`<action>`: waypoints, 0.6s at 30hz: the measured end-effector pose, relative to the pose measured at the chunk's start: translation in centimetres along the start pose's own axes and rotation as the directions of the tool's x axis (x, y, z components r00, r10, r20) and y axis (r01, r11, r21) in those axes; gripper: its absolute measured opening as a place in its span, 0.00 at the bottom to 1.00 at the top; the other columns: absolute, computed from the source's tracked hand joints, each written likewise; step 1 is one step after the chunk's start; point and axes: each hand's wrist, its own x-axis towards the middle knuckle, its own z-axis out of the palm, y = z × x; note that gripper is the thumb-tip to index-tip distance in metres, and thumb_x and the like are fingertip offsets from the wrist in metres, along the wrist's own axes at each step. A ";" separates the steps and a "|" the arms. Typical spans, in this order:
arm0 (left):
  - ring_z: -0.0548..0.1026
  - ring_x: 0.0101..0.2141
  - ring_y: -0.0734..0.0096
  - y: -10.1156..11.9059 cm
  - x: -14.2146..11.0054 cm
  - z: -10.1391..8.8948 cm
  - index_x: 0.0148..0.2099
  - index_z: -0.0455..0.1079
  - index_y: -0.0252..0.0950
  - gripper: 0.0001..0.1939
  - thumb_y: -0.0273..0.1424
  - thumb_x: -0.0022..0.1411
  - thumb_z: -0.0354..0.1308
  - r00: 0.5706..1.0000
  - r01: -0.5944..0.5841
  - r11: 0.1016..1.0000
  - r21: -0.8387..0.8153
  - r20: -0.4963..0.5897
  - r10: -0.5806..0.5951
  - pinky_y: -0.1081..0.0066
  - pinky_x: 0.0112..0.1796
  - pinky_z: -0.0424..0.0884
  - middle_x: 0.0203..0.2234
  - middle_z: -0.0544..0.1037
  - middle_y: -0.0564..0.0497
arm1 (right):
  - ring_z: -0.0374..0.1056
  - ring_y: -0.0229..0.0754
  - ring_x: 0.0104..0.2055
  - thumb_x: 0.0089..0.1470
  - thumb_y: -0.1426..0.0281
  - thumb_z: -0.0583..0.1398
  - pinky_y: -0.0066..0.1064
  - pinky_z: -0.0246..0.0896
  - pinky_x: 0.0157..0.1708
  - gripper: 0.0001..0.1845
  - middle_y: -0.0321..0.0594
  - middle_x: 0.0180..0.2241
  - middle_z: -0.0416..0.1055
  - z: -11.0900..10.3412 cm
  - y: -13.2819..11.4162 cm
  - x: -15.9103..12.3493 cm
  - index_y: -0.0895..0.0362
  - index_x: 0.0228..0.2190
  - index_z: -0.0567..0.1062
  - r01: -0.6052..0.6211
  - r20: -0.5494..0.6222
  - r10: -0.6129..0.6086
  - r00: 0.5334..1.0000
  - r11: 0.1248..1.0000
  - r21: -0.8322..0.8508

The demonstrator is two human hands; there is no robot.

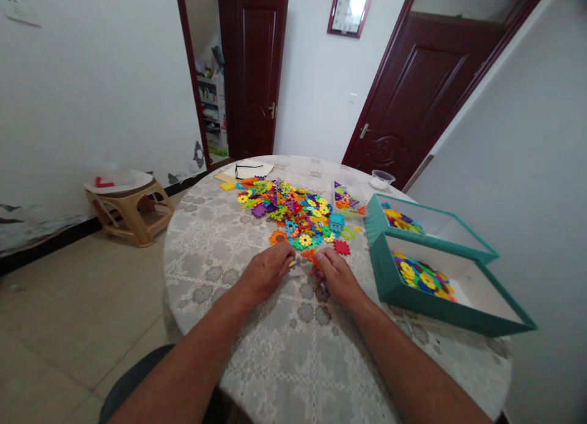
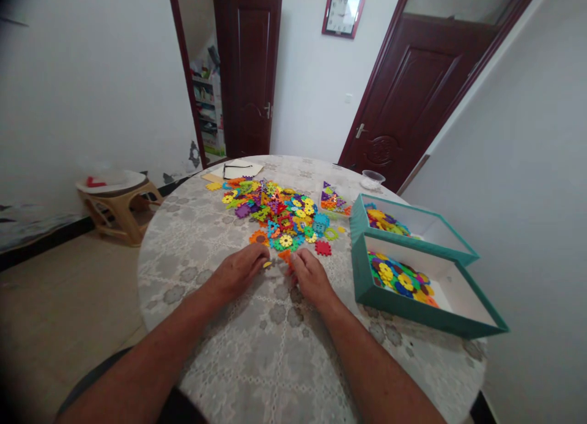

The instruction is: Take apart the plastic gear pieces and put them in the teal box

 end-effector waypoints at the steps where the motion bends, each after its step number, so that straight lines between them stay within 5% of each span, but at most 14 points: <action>1: 0.74 0.37 0.66 0.0 -0.1 0.2 0.45 0.70 0.39 0.11 0.34 0.73 0.46 1.000 -0.006 1.000 -0.010 0.009 0.006 0.68 0.41 0.69 0.38 0.77 0.50 | 0.69 0.38 0.26 0.66 0.50 0.53 0.29 0.63 0.27 0.20 0.35 0.28 0.74 0.2 -0.1 -0.1 0.54 0.35 0.70 -0.004 0.029 0.003 1.000 1.000 0.026; 10: 0.78 0.45 0.60 -1.1 0.2 1.6 0.53 0.72 0.39 0.14 0.31 0.68 0.52 0.999 -0.019 1.000 -0.015 -0.051 0.018 0.62 0.48 0.73 0.44 0.81 0.45 | 0.70 0.38 0.26 0.65 0.56 0.57 0.29 0.66 0.29 0.15 0.32 0.26 0.73 1.2 -0.3 -0.2 0.54 0.42 0.73 -0.023 0.178 -0.006 0.984 0.987 0.160; 18: 0.80 0.44 0.59 -0.8 -0.1 1.6 0.52 0.74 0.39 0.13 0.34 0.69 0.55 1.000 0.007 0.998 0.061 -0.012 -0.007 0.62 0.49 0.74 0.44 0.82 0.45 | 0.70 0.36 0.30 0.61 0.68 0.60 0.25 0.63 0.30 0.10 0.34 0.33 0.76 0.7 -0.5 -0.1 0.54 0.43 0.78 0.048 0.128 -0.032 0.991 0.991 -0.123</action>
